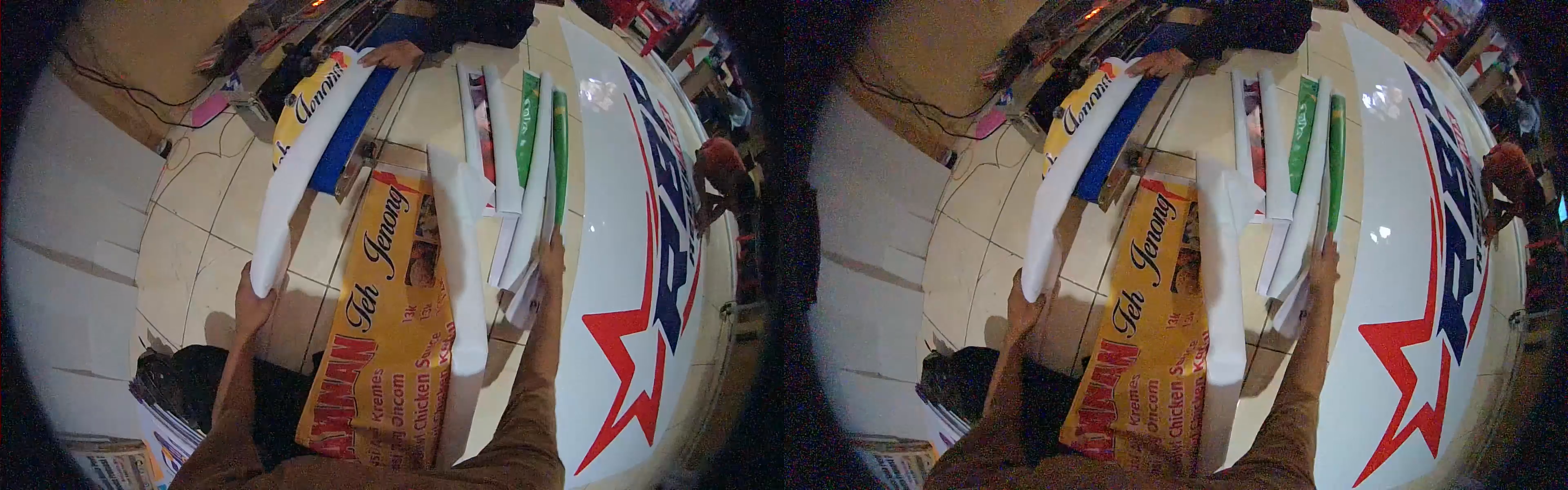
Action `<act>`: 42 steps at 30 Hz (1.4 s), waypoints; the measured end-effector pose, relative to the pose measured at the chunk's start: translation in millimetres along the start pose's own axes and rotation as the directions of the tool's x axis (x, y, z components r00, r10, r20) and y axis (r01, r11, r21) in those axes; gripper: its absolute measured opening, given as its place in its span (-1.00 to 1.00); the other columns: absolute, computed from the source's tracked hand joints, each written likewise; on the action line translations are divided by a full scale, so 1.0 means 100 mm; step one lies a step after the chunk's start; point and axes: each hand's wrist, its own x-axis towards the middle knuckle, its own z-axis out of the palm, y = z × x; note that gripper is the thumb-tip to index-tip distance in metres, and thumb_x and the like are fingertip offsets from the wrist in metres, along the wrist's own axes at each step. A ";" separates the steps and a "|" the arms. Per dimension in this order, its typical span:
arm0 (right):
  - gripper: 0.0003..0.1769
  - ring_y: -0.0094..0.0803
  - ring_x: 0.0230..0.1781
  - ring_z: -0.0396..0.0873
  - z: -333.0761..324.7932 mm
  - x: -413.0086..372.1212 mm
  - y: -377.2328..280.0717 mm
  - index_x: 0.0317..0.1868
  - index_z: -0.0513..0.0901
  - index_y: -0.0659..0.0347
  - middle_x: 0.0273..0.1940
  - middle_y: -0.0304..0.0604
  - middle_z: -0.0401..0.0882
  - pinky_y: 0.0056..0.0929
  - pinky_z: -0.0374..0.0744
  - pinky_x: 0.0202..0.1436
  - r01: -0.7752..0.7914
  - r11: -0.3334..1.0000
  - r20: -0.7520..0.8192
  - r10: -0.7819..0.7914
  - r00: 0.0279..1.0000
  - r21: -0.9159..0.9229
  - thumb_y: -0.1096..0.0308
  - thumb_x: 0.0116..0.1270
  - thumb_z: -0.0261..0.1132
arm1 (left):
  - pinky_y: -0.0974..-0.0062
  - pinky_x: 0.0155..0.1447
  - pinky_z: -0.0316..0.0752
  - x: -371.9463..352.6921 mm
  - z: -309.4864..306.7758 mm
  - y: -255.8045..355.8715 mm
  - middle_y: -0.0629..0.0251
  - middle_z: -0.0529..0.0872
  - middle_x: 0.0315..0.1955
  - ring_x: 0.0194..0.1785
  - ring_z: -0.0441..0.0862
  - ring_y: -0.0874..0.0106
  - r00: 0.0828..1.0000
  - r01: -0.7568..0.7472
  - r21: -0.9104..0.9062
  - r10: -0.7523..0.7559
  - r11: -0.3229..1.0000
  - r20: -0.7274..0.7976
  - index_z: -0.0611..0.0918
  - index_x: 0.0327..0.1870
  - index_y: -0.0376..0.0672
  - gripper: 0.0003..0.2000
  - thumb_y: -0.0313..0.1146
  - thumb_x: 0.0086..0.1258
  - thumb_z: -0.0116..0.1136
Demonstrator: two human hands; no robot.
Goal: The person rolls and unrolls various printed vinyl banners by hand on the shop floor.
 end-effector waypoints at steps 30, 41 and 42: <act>-0.14 0.46 0.41 -0.18 0.92 0.11 -1.45 0.49 -0.02 -0.16 0.44 0.25 -0.08 0.67 -0.10 0.18 -0.316 0.825 -0.293 0.193 0.937 -0.469 -0.30 0.28 -0.01 | 0.34 0.09 0.43 -0.07 -0.66 0.36 0.04 0.63 -0.09 0.01 0.58 0.22 0.991 0.128 -0.033 -0.129 0.991 -0.025 0.43 0.13 -0.32 -0.50 -0.30 0.21 0.28; -0.11 0.50 0.37 -0.06 0.70 1.25 -1.34 0.48 0.00 -0.06 0.40 0.39 -0.03 0.69 -0.08 0.16 -0.379 0.892 -0.312 0.297 0.902 -0.246 -0.30 0.28 0.03 | 0.23 0.28 0.32 -0.26 -2.50 0.67 -0.07 0.51 0.12 0.19 0.47 0.08 0.942 -0.078 0.587 0.253 0.806 -0.222 0.40 0.22 -0.36 -0.47 -0.41 0.18 0.14; -0.06 0.49 0.38 -0.07 0.58 1.42 -1.13 0.48 0.00 -0.04 0.42 0.34 -0.06 0.70 -0.08 0.15 -0.219 0.956 -0.118 0.198 0.973 -0.197 -0.35 0.23 0.05 | 0.20 0.31 0.28 -0.28 -2.68 0.64 -0.10 0.49 0.15 0.22 0.45 0.05 0.952 -0.065 0.642 0.241 0.764 -0.190 0.39 0.24 -0.36 -0.47 -0.53 0.15 0.06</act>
